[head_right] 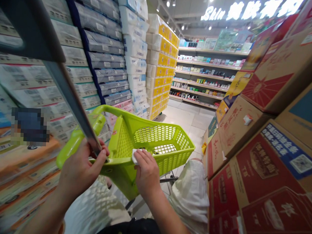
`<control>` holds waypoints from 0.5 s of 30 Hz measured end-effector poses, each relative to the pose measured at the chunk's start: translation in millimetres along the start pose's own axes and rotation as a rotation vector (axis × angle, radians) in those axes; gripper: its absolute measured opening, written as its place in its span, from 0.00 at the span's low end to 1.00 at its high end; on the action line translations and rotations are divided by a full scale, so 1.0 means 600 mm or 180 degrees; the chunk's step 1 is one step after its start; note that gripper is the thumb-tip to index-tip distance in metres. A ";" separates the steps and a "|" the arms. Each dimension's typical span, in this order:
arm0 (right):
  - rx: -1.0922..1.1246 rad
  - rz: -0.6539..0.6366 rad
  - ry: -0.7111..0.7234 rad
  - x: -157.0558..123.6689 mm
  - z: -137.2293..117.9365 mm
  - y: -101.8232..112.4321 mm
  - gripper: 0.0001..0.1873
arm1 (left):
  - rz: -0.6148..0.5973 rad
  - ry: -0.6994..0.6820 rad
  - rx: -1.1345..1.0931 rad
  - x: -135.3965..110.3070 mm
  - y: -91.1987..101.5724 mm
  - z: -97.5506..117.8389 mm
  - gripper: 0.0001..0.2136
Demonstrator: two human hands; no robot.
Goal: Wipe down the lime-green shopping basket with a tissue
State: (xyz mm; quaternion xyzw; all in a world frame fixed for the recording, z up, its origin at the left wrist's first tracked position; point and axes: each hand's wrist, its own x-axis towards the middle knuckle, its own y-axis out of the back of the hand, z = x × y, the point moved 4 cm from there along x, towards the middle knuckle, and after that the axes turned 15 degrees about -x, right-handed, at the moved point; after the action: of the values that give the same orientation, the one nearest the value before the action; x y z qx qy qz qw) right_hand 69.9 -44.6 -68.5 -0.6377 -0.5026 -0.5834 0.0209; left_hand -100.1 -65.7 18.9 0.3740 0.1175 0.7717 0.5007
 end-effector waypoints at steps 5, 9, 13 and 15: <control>0.0403 -0.0200 0.0523 0.010 -0.031 0.004 0.24 | 0.0026 0.0011 0.0095 -0.002 0.001 0.000 0.10; 0.0147 -0.0173 0.0233 0.007 -0.003 0.003 0.23 | -0.0020 0.0017 0.0063 -0.002 0.002 -0.001 0.10; -0.0156 -0.0090 -0.0041 -0.002 0.018 0.006 0.23 | 0.0028 0.0045 0.0094 -0.002 -0.002 0.000 0.10; -0.0007 -0.0167 0.0217 -0.004 0.008 0.006 0.23 | 0.0128 0.0028 -0.0001 -0.003 -0.003 0.001 0.12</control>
State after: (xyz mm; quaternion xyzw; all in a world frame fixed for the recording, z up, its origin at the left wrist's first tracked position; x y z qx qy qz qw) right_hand 76.3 -44.7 -69.9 -0.6040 -0.5175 -0.6056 0.0221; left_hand -98.0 -66.7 17.5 0.3728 0.1121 0.7833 0.4846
